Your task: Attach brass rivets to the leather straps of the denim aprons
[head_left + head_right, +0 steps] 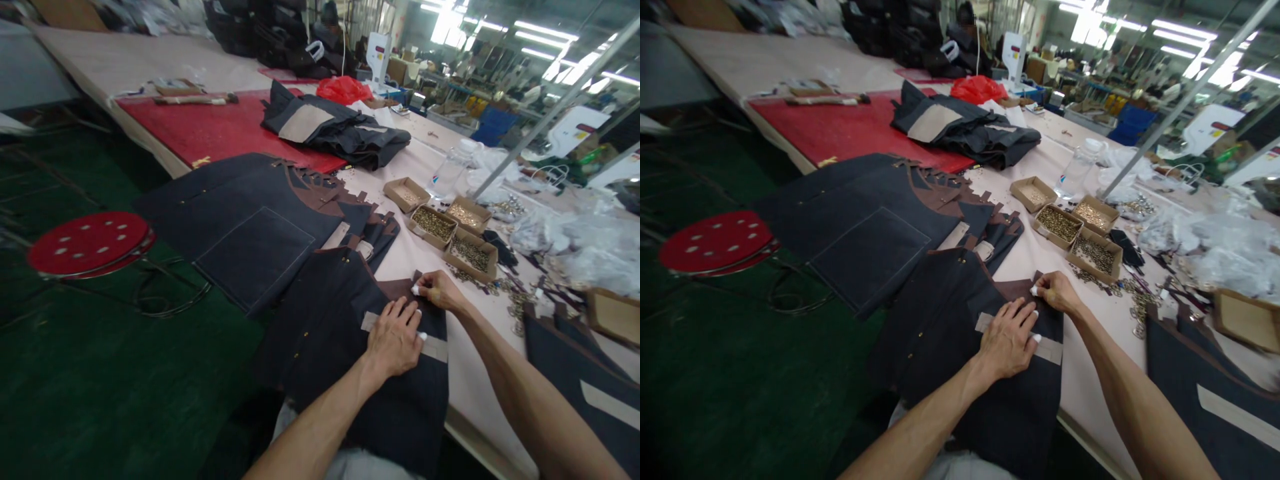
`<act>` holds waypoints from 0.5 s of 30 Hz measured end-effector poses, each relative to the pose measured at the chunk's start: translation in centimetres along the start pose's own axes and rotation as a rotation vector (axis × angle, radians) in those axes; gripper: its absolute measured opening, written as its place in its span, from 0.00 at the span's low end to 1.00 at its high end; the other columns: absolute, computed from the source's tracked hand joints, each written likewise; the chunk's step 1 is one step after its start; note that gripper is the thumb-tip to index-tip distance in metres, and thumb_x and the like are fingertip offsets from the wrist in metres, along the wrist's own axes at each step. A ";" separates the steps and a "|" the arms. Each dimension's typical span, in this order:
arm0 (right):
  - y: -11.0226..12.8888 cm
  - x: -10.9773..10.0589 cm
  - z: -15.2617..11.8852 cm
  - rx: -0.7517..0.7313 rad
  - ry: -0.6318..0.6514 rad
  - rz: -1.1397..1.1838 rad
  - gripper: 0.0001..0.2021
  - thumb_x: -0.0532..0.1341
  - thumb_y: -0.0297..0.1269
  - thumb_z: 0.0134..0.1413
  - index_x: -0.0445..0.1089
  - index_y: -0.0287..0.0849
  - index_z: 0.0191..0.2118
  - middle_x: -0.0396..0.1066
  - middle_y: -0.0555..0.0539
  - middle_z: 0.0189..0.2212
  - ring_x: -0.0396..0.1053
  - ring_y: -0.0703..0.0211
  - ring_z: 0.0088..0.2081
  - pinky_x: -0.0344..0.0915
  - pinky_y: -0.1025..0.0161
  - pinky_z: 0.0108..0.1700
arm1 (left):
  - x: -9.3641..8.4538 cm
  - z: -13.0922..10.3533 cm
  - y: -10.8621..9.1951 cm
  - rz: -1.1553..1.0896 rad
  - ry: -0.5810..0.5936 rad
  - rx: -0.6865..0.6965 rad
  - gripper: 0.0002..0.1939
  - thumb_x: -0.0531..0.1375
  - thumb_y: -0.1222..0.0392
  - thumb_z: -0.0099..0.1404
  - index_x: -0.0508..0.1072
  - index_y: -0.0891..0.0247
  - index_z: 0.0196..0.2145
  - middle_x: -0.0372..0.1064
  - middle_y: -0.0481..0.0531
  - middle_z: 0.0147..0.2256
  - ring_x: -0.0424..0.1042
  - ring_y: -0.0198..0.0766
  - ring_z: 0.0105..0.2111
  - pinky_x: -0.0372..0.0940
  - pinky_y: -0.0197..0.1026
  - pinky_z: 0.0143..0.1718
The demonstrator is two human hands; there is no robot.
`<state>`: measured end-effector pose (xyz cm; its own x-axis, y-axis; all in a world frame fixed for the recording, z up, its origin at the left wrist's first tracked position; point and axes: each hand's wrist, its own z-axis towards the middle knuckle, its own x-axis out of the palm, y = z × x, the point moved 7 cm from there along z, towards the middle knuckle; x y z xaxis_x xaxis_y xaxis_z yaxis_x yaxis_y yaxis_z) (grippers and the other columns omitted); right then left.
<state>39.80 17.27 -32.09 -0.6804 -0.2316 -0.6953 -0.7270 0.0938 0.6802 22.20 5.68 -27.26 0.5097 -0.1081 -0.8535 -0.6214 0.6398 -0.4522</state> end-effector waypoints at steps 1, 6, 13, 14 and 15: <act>0.0 -0.1 0.2 0.003 0.035 0.038 0.13 0.66 0.45 0.47 0.76 0.37 0.30 0.72 0.49 0.21 0.64 0.64 0.22 0.56 0.68 0.24 | 0.0 0.0 0.0 -0.001 -0.001 0.001 0.25 0.56 0.55 0.70 0.67 0.65 0.62 0.60 0.57 0.66 0.53 0.51 0.68 0.48 0.54 0.69; 0.1 -0.1 1.1 0.083 0.176 0.086 0.13 0.71 0.44 0.43 0.76 0.37 0.29 0.72 0.48 0.19 0.65 0.64 0.20 0.56 0.70 0.21 | -0.1 0.1 0.2 -0.004 -0.003 0.007 0.24 0.55 0.55 0.71 0.68 0.66 0.61 0.59 0.59 0.66 0.53 0.51 0.68 0.49 0.55 0.69; -0.1 0.5 2.3 0.173 0.121 -0.127 0.07 0.70 0.36 0.40 0.75 0.39 0.26 0.71 0.49 0.14 0.67 0.63 0.17 0.54 0.70 0.19 | 0.4 0.2 0.1 -0.029 -0.004 0.000 0.25 0.56 0.56 0.70 0.67 0.65 0.62 0.58 0.59 0.67 0.52 0.52 0.69 0.47 0.55 0.70; 0.0 0.5 2.3 0.183 0.112 -0.140 0.07 0.70 0.36 0.39 0.75 0.39 0.25 0.70 0.48 0.14 0.67 0.62 0.17 0.53 0.69 0.19 | 0.4 0.1 -0.1 -0.025 -0.007 0.001 0.25 0.56 0.56 0.70 0.67 0.65 0.62 0.58 0.59 0.67 0.52 0.52 0.69 0.48 0.55 0.70; 0.1 0.5 2.2 0.191 0.106 -0.147 0.07 0.70 0.36 0.39 0.75 0.38 0.25 0.70 0.48 0.13 0.67 0.62 0.17 0.53 0.69 0.19 | 0.4 0.0 -0.4 -0.019 -0.015 0.003 0.25 0.56 0.56 0.69 0.68 0.65 0.61 0.59 0.60 0.66 0.53 0.52 0.68 0.49 0.56 0.70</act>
<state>39.19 19.24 -32.91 -0.5597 -0.3557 -0.7485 -0.8287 0.2305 0.5101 22.57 5.38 -27.41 0.5302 -0.1092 -0.8408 -0.6096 0.6402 -0.4675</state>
